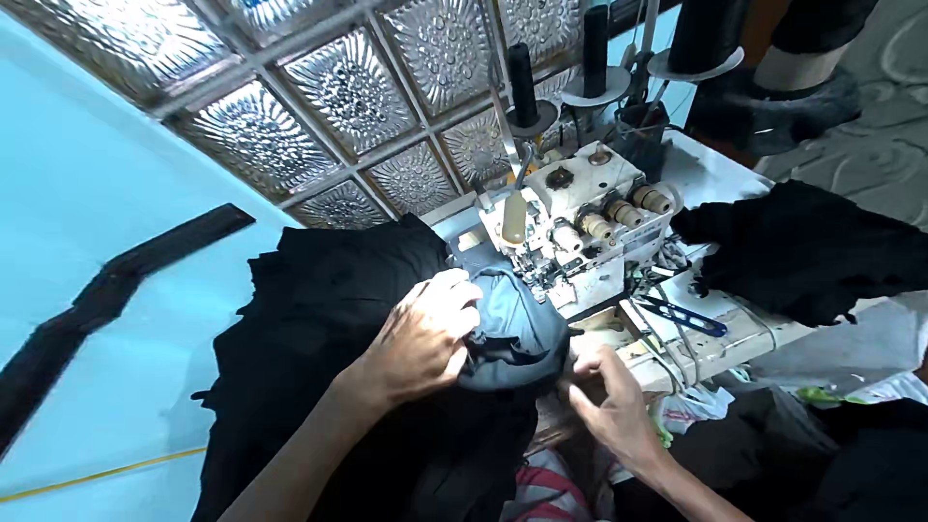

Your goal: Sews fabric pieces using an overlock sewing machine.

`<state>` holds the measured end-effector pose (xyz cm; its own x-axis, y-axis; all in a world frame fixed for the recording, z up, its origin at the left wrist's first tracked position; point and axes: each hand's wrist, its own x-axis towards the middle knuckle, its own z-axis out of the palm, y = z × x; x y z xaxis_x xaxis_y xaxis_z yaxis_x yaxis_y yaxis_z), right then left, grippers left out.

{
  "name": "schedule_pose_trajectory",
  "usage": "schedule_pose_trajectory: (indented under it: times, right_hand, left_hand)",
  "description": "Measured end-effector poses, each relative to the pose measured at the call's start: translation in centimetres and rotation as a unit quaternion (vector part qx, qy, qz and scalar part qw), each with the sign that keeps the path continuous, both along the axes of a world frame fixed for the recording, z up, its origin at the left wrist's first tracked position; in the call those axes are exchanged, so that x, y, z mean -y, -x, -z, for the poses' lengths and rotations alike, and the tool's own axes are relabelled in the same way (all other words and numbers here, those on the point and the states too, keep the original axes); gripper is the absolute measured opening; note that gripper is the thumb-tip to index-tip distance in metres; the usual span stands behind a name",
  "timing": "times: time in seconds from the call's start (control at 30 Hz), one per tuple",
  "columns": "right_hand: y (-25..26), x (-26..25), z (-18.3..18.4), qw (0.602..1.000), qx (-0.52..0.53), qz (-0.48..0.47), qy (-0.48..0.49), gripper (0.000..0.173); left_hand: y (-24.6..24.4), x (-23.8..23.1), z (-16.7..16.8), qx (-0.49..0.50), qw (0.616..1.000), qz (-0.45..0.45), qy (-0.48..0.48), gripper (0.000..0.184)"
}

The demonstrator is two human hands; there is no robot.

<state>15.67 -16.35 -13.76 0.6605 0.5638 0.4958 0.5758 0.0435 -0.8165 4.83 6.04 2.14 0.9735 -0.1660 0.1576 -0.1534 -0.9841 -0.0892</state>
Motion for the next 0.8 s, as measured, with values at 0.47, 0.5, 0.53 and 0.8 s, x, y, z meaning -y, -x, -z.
schedule_pose_trajectory:
  times: [0.47,0.5,0.53,0.8]
  right_hand:
    - [8.9,-5.4,-5.4,0.745,0.044,-0.635,0.2,0.039]
    - [8.7,-5.0,-5.4,0.723,0.061,-0.659,0.199,0.035]
    - [8.2,-4.4,-5.5,0.717,0.07,-0.671,0.175,0.031]
    - [-2.8,-3.5,-10.4,0.953,0.066,-0.293,-0.036,0.025]
  left_hand:
    - [5.2,2.7,-6.9,0.019,0.994,-0.103,-0.023,0.042]
    - [5.4,1.3,-7.1,0.014,0.992,-0.124,0.007,0.045]
    - [5.6,0.0,-7.1,0.0,0.988,-0.146,0.05,0.048]
    - [6.0,-2.2,-6.4,-0.011,0.978,-0.142,0.154,0.045]
